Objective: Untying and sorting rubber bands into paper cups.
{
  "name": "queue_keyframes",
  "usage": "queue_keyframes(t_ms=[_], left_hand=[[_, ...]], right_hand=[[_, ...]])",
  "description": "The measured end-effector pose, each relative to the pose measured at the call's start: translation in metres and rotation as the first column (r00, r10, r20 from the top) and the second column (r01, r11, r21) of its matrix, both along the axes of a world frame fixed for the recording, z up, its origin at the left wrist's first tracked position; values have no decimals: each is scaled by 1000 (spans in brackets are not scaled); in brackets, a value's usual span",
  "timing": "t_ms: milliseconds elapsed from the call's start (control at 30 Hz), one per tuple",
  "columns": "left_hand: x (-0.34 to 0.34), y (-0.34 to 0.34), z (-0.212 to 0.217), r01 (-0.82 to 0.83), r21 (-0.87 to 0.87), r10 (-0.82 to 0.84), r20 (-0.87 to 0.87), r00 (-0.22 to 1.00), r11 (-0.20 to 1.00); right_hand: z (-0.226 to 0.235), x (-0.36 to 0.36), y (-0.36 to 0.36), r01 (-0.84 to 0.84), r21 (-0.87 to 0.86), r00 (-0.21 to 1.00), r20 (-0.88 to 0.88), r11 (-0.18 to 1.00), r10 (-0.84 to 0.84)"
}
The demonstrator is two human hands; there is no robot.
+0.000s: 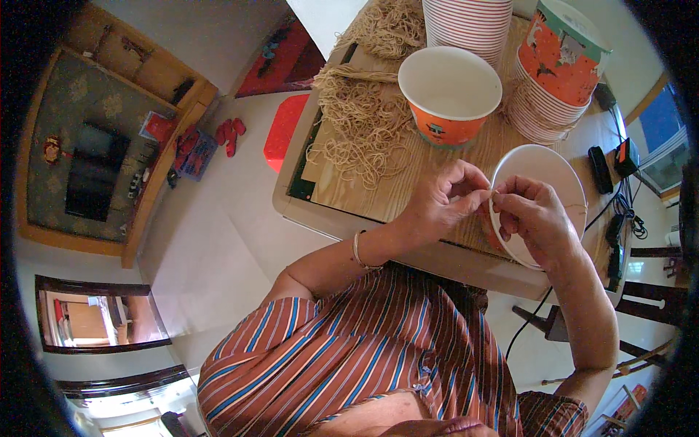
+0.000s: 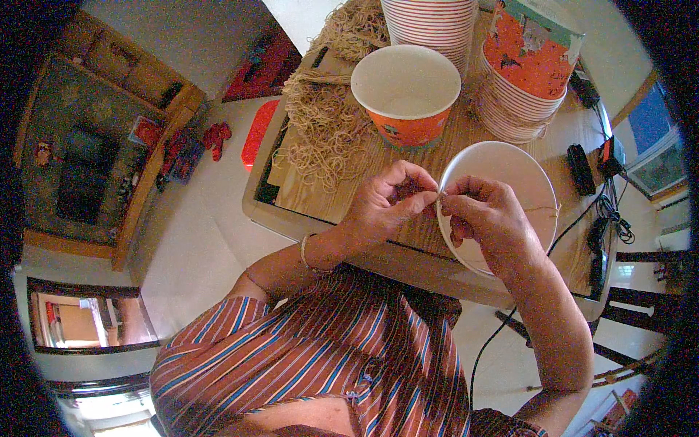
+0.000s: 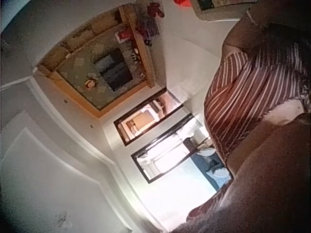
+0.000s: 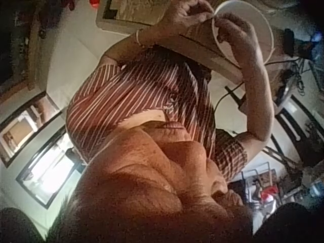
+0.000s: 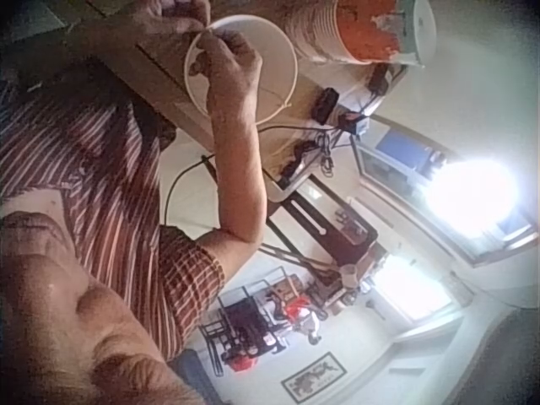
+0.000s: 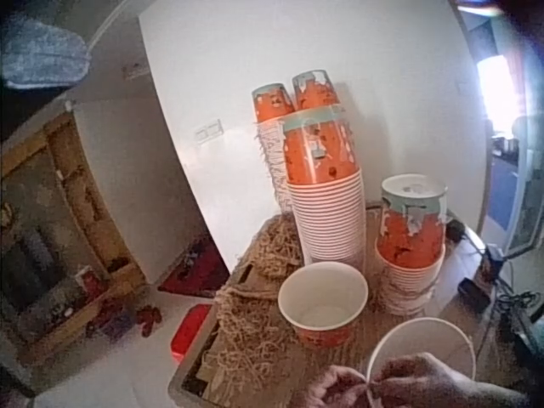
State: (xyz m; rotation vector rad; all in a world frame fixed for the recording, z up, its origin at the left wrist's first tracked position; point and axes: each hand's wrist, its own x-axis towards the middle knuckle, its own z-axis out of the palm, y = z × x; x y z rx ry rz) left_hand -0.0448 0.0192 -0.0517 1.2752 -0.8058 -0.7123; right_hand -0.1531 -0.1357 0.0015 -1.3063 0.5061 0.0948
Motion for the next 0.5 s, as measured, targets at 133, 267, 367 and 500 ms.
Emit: queue_keyframes(t_ms=[133,267,367,500], left_hand=[[-1,-3,3,-53,23,49,145,988,998],[-1,-3,16,-116,53,89,361,928,992],[0,-4,12,-138,-33,139,425,894,990],[0,-4,14,-166,-14,150,509,848,986]], right_hand=[[-1,-1,2,13,-29,1000,21,1000,-12],[-1,-2,3,37,-69,998,51,997,-34],[0,-1,6,45,-179,997,72,983,-33],[4,-1,9,55,-261,997,60,964,-41]])
